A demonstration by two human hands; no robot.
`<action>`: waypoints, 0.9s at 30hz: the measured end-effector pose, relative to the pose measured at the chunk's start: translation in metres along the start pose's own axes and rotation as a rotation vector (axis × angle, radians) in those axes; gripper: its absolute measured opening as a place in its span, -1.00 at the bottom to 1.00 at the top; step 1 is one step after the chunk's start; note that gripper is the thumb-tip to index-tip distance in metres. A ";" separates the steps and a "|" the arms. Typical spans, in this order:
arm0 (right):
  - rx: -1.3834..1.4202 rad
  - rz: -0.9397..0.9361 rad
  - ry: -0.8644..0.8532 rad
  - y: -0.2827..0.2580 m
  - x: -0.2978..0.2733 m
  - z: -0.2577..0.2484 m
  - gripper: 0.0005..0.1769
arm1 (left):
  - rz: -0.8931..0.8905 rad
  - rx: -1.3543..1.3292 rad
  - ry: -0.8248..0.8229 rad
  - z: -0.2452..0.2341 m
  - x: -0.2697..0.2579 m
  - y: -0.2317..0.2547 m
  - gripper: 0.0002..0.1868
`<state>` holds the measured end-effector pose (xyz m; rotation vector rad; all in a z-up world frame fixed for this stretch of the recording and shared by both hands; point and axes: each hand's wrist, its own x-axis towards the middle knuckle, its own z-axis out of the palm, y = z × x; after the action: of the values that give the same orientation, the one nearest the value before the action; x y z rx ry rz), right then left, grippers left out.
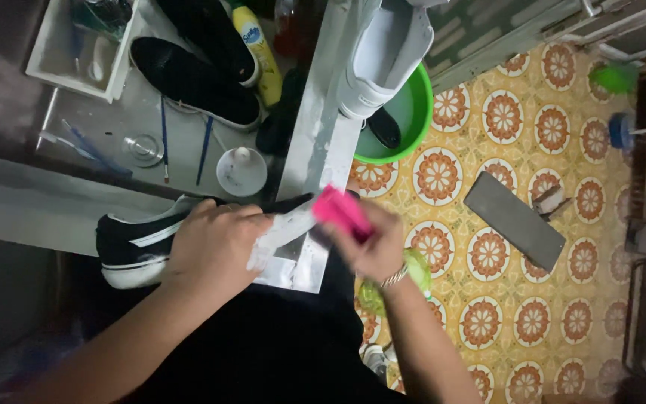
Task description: The person is hand-washing and scrubbing sneakers in a sink using a brush and soap.
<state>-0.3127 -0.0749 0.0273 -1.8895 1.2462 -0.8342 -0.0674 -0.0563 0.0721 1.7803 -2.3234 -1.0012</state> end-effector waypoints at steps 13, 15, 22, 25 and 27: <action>-0.076 0.049 0.071 0.002 0.005 0.006 -0.71 | 0.048 -0.044 0.103 -0.004 0.001 -0.008 -0.39; -0.087 0.032 0.088 -0.008 0.003 0.010 -0.70 | 0.045 -0.033 0.063 -0.003 0.003 -0.009 -0.42; -0.101 0.130 0.207 0.040 -0.010 0.001 -0.68 | 0.060 -0.112 0.204 0.013 0.000 -0.034 -0.56; 0.262 0.254 0.370 0.067 -0.014 0.002 -0.67 | 0.183 -0.137 0.258 0.010 0.001 -0.041 -0.44; 0.542 0.331 0.426 0.069 -0.028 0.007 -0.65 | 0.263 -0.157 0.316 0.011 -0.006 -0.030 -0.38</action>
<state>-0.3493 -0.0664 -0.0378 -1.0744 1.3552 -1.2754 -0.0439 -0.0497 0.0501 1.4109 -2.1450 -0.7732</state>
